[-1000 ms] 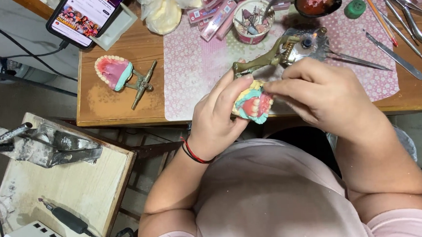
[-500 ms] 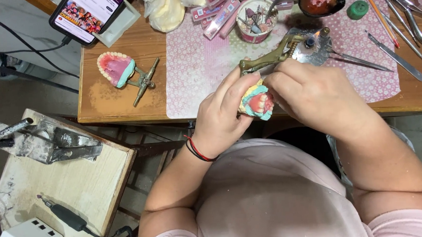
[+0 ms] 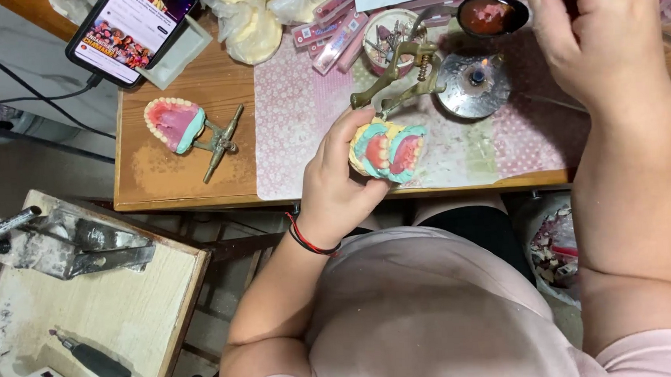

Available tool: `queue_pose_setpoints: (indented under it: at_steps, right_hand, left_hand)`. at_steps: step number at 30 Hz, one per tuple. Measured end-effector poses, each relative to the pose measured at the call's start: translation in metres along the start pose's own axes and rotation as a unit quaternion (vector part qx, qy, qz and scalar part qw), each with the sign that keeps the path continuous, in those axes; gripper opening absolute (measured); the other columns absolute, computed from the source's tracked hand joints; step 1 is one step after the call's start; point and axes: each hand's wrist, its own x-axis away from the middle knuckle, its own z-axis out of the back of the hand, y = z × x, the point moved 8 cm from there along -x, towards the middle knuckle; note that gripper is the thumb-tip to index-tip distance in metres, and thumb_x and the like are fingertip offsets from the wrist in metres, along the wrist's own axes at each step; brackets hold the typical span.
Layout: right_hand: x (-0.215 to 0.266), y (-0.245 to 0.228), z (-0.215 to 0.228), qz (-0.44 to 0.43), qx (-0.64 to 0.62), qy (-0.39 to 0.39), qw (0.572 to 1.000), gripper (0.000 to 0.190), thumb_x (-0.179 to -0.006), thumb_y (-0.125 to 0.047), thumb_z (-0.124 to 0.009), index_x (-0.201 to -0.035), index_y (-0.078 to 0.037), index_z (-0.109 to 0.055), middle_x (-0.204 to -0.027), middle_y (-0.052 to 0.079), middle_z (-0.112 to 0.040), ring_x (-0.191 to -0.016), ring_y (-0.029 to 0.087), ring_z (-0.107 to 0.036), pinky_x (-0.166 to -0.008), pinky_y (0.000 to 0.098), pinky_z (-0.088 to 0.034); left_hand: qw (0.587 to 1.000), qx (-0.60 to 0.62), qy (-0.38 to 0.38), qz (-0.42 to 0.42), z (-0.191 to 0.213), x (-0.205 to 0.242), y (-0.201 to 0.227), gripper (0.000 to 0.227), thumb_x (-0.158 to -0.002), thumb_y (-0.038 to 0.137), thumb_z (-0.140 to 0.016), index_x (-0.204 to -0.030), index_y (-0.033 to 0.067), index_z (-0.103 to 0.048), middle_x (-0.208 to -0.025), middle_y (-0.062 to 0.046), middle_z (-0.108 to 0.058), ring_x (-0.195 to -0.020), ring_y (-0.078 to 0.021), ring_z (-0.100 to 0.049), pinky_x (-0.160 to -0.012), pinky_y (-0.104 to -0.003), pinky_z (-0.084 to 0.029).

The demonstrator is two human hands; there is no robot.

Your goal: The person holds a dental model in a clamp and uses a metal tool to scrape and shape the pink wax material on the model. They repeatedly dip the tool into a small container of liquid and continue refining the surface of the dental cast.

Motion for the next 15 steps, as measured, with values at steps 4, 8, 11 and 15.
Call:
queue_pose_setpoints:
  at_steps: [4, 8, 11, 15]
  right_hand:
    - [-0.008, 0.000, -0.005, 0.021, -0.021, -0.003, 1.000, 0.011, -0.126, 0.013, -0.076, -0.131, 0.007, -0.084, -0.122, 0.016, -0.080, -0.110, 0.034, -0.072, -0.096, 0.0433, -0.053]
    - [-0.005, 0.004, 0.001, 0.010, -0.070, 0.025, 0.997, 0.019, -0.124, 0.025, -0.073, -0.132, 0.013, -0.086, -0.127, 0.022, -0.082, -0.118, 0.034, -0.076, -0.100, 0.0420, -0.056]
    - [0.004, 0.001, 0.010, -0.007, -0.105, 0.050, 0.993, 0.012, -0.130, 0.029, -0.075, -0.131, 0.019, -0.083, -0.123, 0.026, -0.078, -0.115, 0.036, -0.072, -0.098, 0.0441, -0.052]
    - [0.004, -0.043, 0.020, 0.023, -0.097, 0.016, 0.995, 0.006, -0.129, 0.017, -0.080, -0.133, 0.017, -0.084, -0.126, 0.031, -0.080, -0.112, 0.041, -0.073, -0.102, 0.0509, -0.055]
  left_hand:
    - [1.000, 0.005, -0.004, 0.000, -0.006, -0.002, -0.010, 0.078, -0.075, 0.008, -0.071, -0.148, 0.0136, -0.045, -0.152, -0.010, -0.055, -0.144, -0.0300, -0.056, -0.118, -0.038, -0.050]
    - [0.999, 0.020, 0.002, 0.034, -0.009, -0.003, -0.022, 0.076, -0.076, 0.008, -0.077, -0.144, 0.0164, -0.045, -0.149, -0.010, -0.055, -0.141, -0.0291, -0.058, -0.111, -0.036, -0.052]
    - [0.998, 0.042, 0.003, 0.041, -0.009, -0.004, -0.023, 0.076, -0.077, 0.009, -0.080, -0.143, 0.0150, -0.045, -0.148, -0.008, -0.056, -0.135, -0.0267, -0.063, -0.107, -0.034, -0.054]
    - [0.997, 0.044, -0.007, 0.055, -0.010, -0.004, -0.024, 0.077, -0.078, 0.013, -0.078, -0.147, 0.0169, -0.044, -0.147, -0.006, -0.056, -0.127, -0.0244, -0.066, -0.101, -0.034, -0.057]
